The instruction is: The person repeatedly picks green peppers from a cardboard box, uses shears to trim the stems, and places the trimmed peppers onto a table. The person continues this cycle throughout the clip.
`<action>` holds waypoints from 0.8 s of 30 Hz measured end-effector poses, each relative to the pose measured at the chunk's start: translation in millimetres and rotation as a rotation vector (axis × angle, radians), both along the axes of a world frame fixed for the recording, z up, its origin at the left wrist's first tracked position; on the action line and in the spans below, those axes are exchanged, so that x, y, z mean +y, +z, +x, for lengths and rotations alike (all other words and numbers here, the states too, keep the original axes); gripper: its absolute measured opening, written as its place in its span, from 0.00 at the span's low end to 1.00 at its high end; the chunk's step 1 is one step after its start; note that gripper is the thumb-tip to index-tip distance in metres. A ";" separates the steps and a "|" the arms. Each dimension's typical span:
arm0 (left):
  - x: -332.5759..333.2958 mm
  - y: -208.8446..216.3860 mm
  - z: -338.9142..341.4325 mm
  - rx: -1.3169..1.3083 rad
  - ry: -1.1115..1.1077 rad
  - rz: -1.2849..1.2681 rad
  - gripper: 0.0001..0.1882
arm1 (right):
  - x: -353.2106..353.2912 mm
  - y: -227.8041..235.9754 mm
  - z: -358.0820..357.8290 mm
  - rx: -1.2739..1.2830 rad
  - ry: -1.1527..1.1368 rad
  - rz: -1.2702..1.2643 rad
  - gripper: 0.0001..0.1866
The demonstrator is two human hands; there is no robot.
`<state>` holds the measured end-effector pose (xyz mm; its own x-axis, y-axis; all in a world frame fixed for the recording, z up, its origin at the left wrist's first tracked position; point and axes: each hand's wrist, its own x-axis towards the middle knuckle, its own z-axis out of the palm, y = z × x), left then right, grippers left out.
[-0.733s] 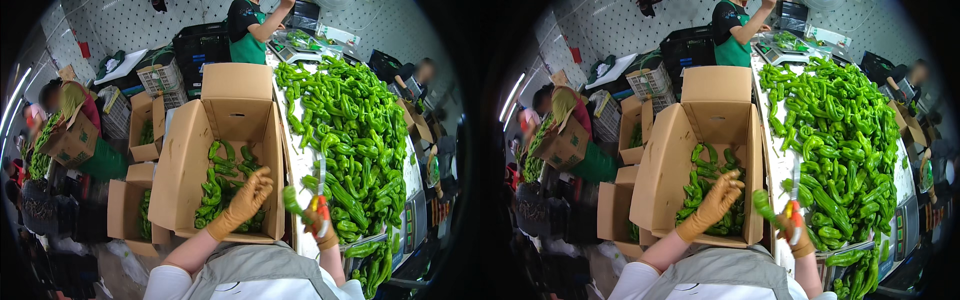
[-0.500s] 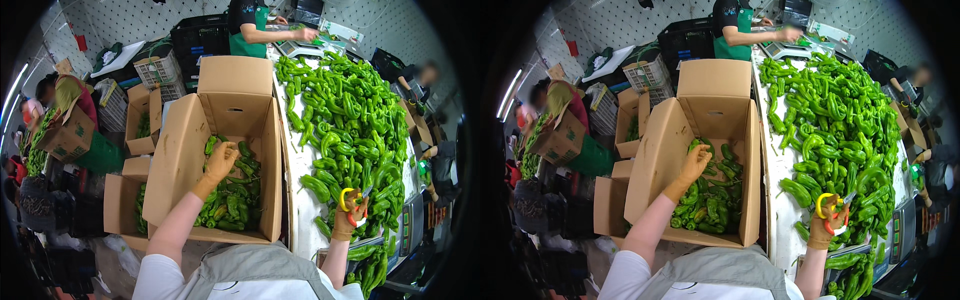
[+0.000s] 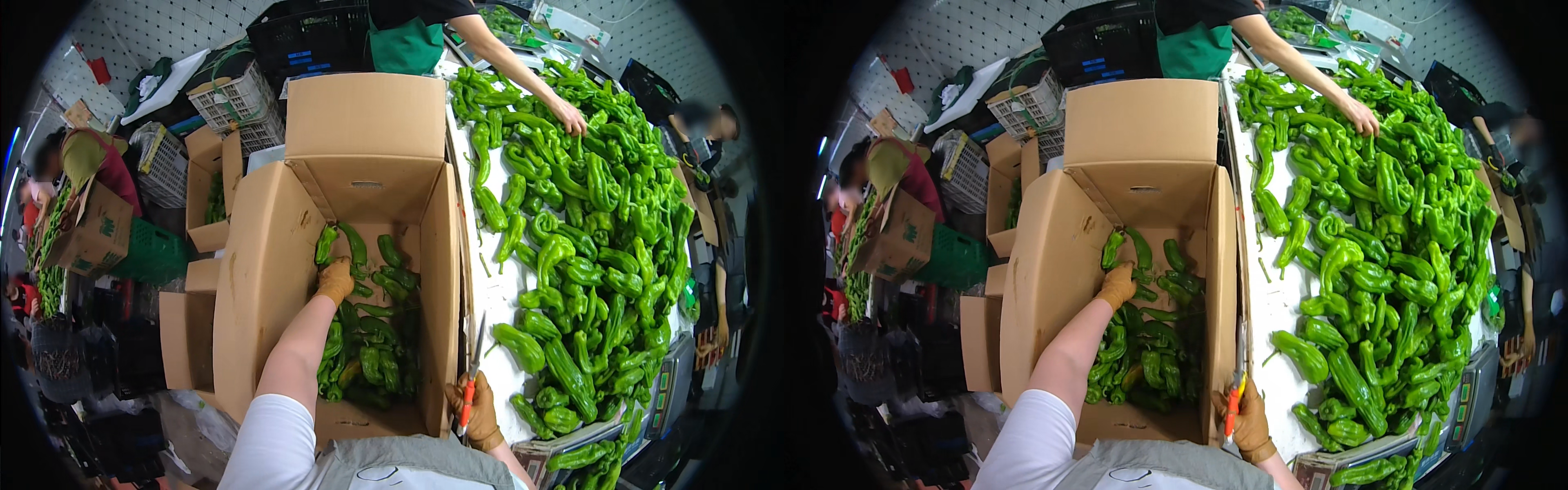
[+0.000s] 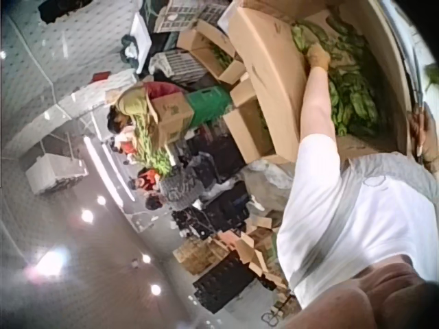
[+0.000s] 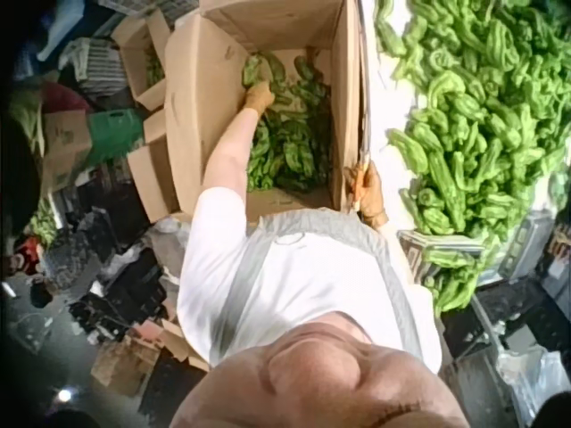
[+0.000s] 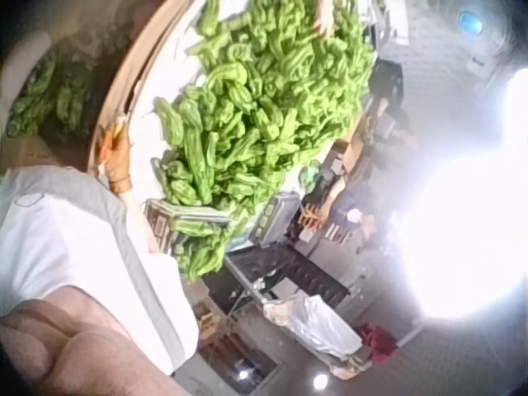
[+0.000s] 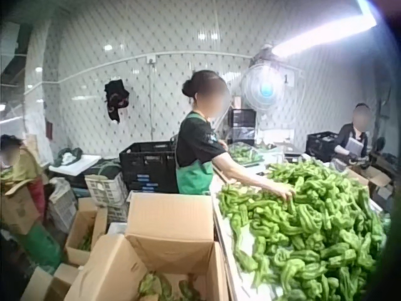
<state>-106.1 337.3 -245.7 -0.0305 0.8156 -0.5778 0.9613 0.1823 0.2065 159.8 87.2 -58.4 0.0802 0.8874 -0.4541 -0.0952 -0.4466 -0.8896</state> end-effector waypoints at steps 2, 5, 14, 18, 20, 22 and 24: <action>16.1 -18.1 2.6 0.000 0.025 0.005 0.26 | 1.5 -4.5 5.3 -0.050 0.072 0.086 0.14; 44.0 -58.6 7.1 -0.261 0.301 0.060 0.32 | -4.2 -10.8 10.0 0.182 0.000 -0.001 0.21; 25.4 -106.0 52.6 0.256 -0.105 0.089 0.15 | -7.8 -20.3 11.8 0.235 0.035 0.007 0.20; -19.9 -42.7 61.4 -0.034 -0.371 -0.114 0.18 | -17.5 -33.7 14.4 0.356 -0.006 0.033 0.25; -43.7 -40.0 58.2 -0.004 -0.516 -0.182 0.25 | -10.9 -18.9 4.9 0.288 -0.017 0.052 0.24; -64.2 -41.2 58.8 0.166 -0.796 -0.289 0.32 | -15.9 -28.3 5.0 0.249 0.001 0.047 0.23; -86.5 -17.0 60.1 0.037 -0.723 -0.519 0.35 | -13.1 -26.7 3.9 0.144 0.031 0.066 0.23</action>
